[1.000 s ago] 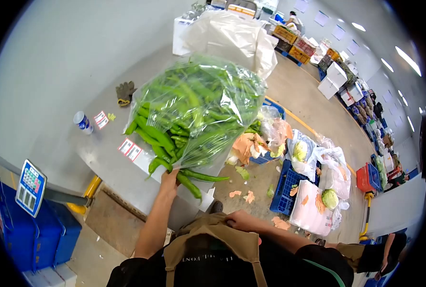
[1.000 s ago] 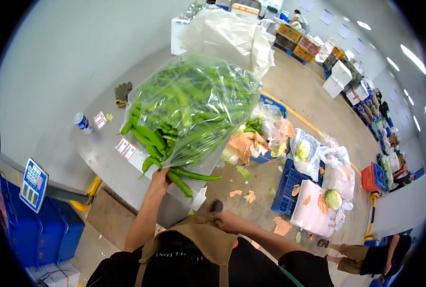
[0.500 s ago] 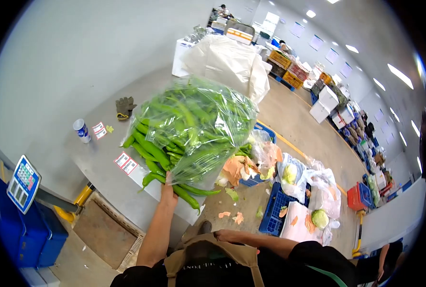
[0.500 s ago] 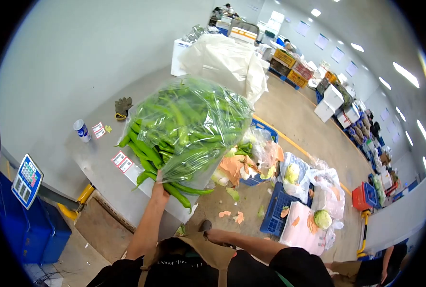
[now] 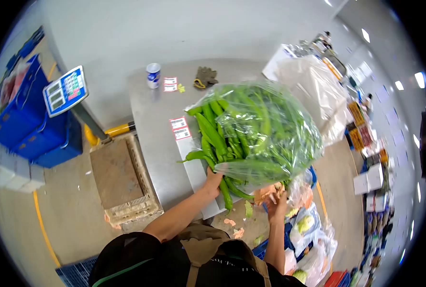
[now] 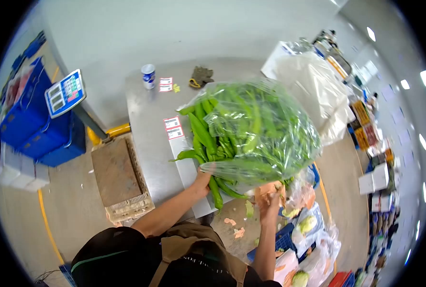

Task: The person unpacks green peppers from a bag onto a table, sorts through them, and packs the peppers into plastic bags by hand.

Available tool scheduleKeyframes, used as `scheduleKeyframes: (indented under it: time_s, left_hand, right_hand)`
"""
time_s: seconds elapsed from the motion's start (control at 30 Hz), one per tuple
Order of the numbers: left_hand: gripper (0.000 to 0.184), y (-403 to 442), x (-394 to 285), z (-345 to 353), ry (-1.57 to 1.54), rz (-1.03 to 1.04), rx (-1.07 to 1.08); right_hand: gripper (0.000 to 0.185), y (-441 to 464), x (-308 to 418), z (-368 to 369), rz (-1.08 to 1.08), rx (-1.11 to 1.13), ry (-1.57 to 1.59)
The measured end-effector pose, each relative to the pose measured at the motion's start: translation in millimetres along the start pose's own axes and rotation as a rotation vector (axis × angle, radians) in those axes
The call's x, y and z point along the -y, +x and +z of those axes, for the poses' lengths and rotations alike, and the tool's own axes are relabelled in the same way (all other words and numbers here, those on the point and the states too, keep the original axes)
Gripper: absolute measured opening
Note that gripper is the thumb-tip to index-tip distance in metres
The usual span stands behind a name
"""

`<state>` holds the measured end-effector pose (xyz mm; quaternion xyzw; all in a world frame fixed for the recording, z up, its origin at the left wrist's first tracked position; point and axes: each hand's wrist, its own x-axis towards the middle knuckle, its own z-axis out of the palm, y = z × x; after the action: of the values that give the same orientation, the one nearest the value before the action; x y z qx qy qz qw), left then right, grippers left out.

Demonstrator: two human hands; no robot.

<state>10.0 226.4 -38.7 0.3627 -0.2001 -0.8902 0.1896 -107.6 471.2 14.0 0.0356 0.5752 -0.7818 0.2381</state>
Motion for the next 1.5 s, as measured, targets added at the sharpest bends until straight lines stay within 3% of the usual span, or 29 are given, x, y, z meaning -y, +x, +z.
scheduleKeyframes:
  time_s: [0.03,0.1,0.17,0.2,0.3,0.33,0.4,0.5,0.57,0.63,0.7,0.8,0.9,1.0,1.1,1.17,1.23,1.33,1.37,1.43,1.5]
  left_hand:
    - [0.054,-0.8,-4.6,4.5,0.014,-0.003,-0.002]
    - [0.061,-11.6,-14.3,19.7,0.040,-0.003,-0.034]
    - [0.073,-23.2,-26.1,32.6,0.087,0.001,-0.105]
    - [0.076,0.5,-4.6,22.0,0.035,0.085,-0.032]
    - [0.079,-7.0,-16.7,50.8,0.006,0.083,-0.127]
    - [0.083,-8.1,-25.0,62.0,0.073,0.078,-0.188]
    - [0.085,8.8,-19.1,73.4,0.039,0.103,-0.176]
    - [0.089,37.6,-14.5,93.0,0.044,0.132,-0.147]
    - [0.090,61.6,-23.9,107.7,0.116,0.145,-0.137]
    - [0.092,86.5,-27.1,122.1,0.031,0.189,-0.057]
    - [0.092,112.6,-27.6,130.7,-0.022,0.206,0.006]
    - [0.093,133.9,-26.2,136.7,-0.007,0.215,0.010]
    - [0.092,129.0,-22.4,133.7,0.123,0.228,-0.063]
    - [0.085,125.4,-18.1,121.2,0.228,0.329,-0.157]
    - [0.069,108.4,-24.6,106.3,0.566,0.310,-0.393]
    - [0.058,93.4,-19.6,96.9,0.780,0.576,-0.487]
    - [0.047,74.3,-8.8,84.2,0.993,0.840,-0.575]
    - [0.033,14.6,-5.2,54.4,1.162,1.080,-0.447]
    - [0.031,-3.1,1.3,40.9,1.251,1.109,-0.450]
    - [0.034,-20.5,26.7,-5.1,1.399,0.976,-0.408]
    - [0.041,-55.3,27.4,-20.7,1.728,0.873,-0.455]
  right_hand:
    - [0.054,52.0,-6.2,-23.6,0.049,-0.094,0.109]
    - [0.060,101.7,6.6,-1.9,-0.031,-0.192,0.119]
    - [0.060,136.3,1.8,10.3,-0.180,0.074,0.343]
    - [0.060,153.5,-2.4,17.3,-0.244,0.203,0.468]
    - [0.057,166.0,-3.7,21.5,-0.466,0.282,0.149]
    - [0.057,164.9,0.1,26.0,-0.357,0.321,0.284]
    - [0.058,171.5,21.2,46.6,-0.411,0.197,-0.005]
    - [0.053,221.3,28.9,42.8,-0.633,0.294,-0.136]
    - [0.055,236.9,54.0,65.9,-0.126,0.368,0.548]
    - [0.057,318.8,45.6,44.4,-0.487,0.285,-0.075]
    - [0.060,345.5,48.8,46.5,-0.537,0.242,-0.235]
    - [0.059,361.5,67.8,66.6,-0.225,0.296,0.219]
    - [0.057,367.4,71.3,61.8,-0.189,0.342,0.297]
    - [0.056,356.4,69.9,45.7,-0.213,0.258,0.126]
    - [0.056,315.0,65.6,27.4,-0.060,-0.151,-0.260]
    - [0.056,280.8,54.6,18.5,-0.123,-0.147,-0.422]
    - [0.051,247.6,35.9,3.1,-0.403,-0.027,-0.781]
    - [0.043,162.4,21.8,39.5,-0.864,0.278,-0.974]
    - [0.043,142.6,12.9,46.2,-0.969,0.414,-1.031]
    - [0.042,102.1,2.1,75.8,-1.026,0.798,-1.087]
    - [0.045,81.1,-29.7,96.8,-0.969,1.018,-1.040]
